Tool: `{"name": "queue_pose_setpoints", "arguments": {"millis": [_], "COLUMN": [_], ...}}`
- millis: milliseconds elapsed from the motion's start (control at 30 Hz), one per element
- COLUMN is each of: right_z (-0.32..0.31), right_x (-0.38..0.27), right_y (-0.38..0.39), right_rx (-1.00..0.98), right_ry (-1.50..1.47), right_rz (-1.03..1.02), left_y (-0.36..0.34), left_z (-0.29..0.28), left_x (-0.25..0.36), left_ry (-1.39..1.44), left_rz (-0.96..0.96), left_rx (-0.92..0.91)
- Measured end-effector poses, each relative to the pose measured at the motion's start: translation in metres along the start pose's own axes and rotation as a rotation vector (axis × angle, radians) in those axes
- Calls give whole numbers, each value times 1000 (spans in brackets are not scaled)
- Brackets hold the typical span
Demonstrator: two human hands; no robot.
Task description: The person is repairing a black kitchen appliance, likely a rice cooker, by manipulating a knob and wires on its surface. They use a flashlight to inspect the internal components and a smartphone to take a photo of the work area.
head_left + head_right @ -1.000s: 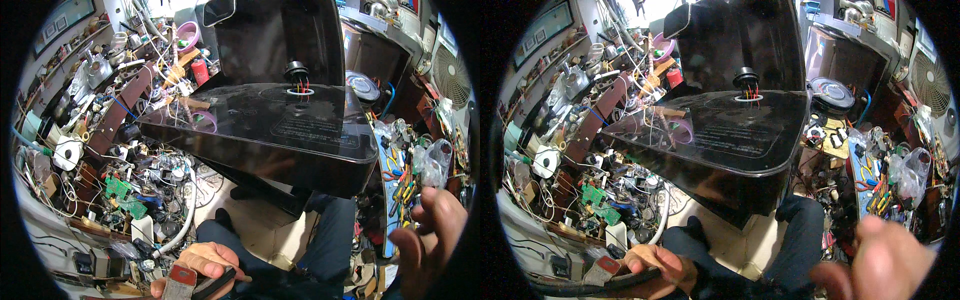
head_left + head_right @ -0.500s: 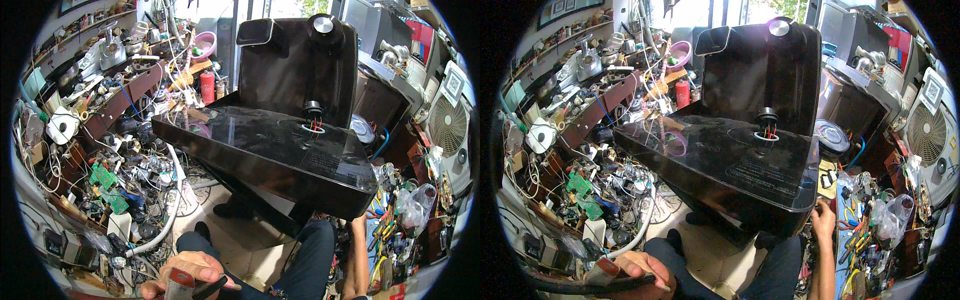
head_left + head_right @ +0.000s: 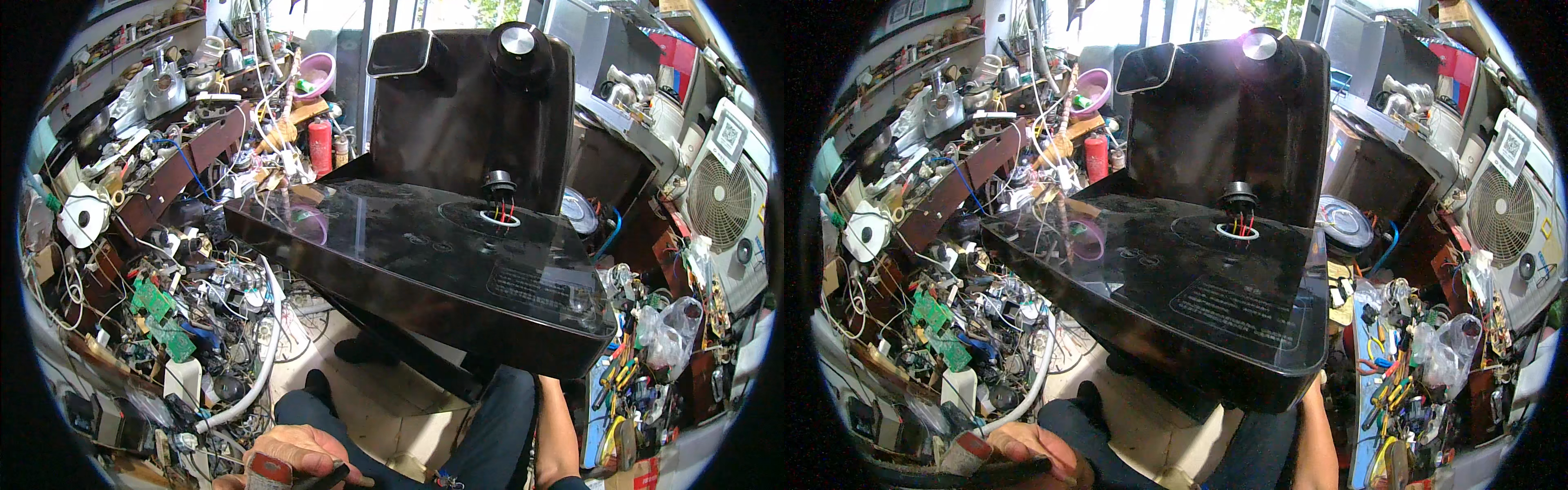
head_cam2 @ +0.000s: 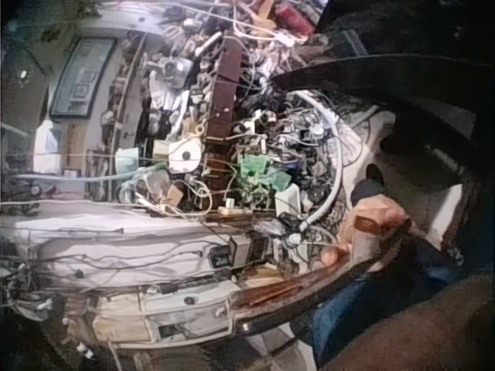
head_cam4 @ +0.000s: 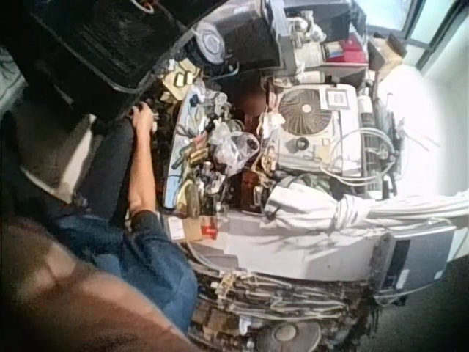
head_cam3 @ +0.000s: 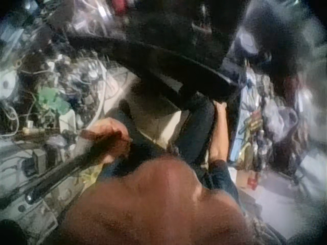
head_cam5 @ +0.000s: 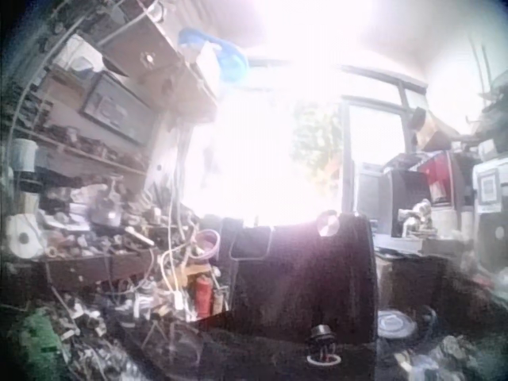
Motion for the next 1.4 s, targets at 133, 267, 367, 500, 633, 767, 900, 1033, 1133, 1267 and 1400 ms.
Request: {"name": "queue_pose_setpoints", "arguments": {"millis": [133, 267, 367, 500, 633, 767, 900, 1033, 1133, 1267, 1400], "right_z": [-18, -17, -17, -27, -33, -43, -40, -28, -25, 15, 42], "right_x": [-39, -18, -14, -24, -51, -64, -59, -54, -48, 7, 10], "right_y": [-24, -11, -5, -6, -44, -57, -57, -57, -57, 1, 3], "right_rx": [148, 149, 154, 154, -126, -410, -384, -427, -413, -147, 141], "right_ry": [-326, -59, 54, 11, 33, 90, 79, 149, 128, -435, -724], "right_rz": [155, 7, -71, -72, 137, 360, 369, 382, 807, 1645, 1786], "left_y": [8, 8, 9, 7, 13, 18, 22, 39, -13, -7, 17], "left_z": [6, 5, 5, 3, 10, 9, -13, -31, 13, 2, -18], "left_x": [6, 0, -1, 3, 6, 5, 9, 2, -19, -12, -3], "left_ry": [-94, -106, -117, -38, 122, -187, -179, 337, 280, 459, 538], "left_rz": [134, 172, 125, -366, -819, -524, -756, -996, -76, 542, 724], "left_rx": [26, 57, 85, 122, 294, 236, 231, 534, -29, -120, 111]}}
Point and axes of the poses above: each hand's wrist, its own y-axis away from the middle knuckle, its own z-axis out of the palm, x = y × z, the point moved 6 cm from there along -y, towards the middle knuckle, and after that the axes turned 15 degrees about y, right-handed, at the moved point
